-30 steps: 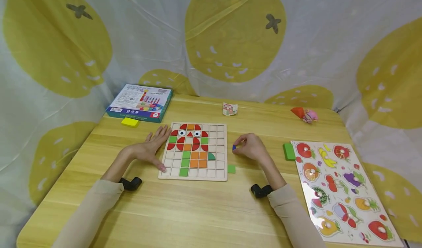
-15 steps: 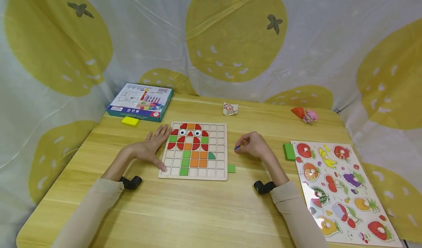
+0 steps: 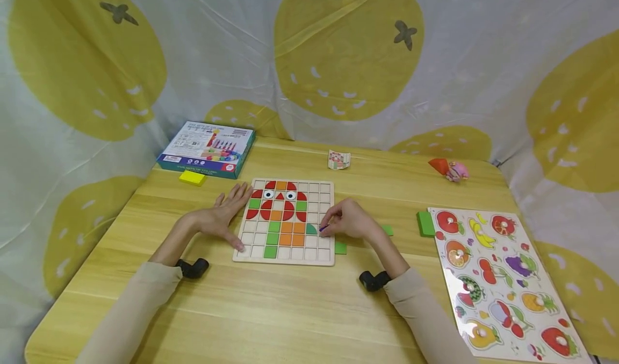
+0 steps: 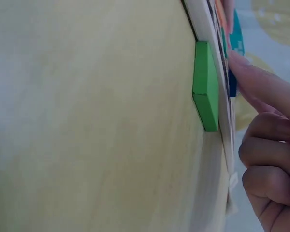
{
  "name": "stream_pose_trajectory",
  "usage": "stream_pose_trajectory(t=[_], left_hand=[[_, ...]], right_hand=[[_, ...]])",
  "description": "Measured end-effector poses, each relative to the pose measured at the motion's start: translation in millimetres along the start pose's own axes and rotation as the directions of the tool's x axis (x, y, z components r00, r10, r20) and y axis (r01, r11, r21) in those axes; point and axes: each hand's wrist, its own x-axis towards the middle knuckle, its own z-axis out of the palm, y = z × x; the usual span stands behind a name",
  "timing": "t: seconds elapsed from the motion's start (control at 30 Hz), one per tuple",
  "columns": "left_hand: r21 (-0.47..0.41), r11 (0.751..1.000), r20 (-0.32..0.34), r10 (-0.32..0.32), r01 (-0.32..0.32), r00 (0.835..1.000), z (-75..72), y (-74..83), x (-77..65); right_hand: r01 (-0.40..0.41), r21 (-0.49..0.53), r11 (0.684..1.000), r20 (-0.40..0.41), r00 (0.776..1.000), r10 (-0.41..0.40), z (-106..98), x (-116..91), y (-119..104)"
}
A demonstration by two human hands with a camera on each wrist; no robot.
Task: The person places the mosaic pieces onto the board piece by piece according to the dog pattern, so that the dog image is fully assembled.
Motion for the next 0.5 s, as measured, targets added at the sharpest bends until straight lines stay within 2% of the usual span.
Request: stream_pose_trajectory(t=[0.27,0.5], left_hand=[[0.003,1.0,-0.001,0.002,-0.002,1.0,-0.1,1.7,1.4],[0.012,1.0,-0.002,-0.008,0.008,1.0,0.9,-0.5,0.9]], right_hand=[[0.001,-0.019,1.0,0.051,0.999,0.0,-0.2,2.4,0.7],[0.046,-0.004,0.999,0.126,0.991,-0.045,-5.2,8.1,4.6]])
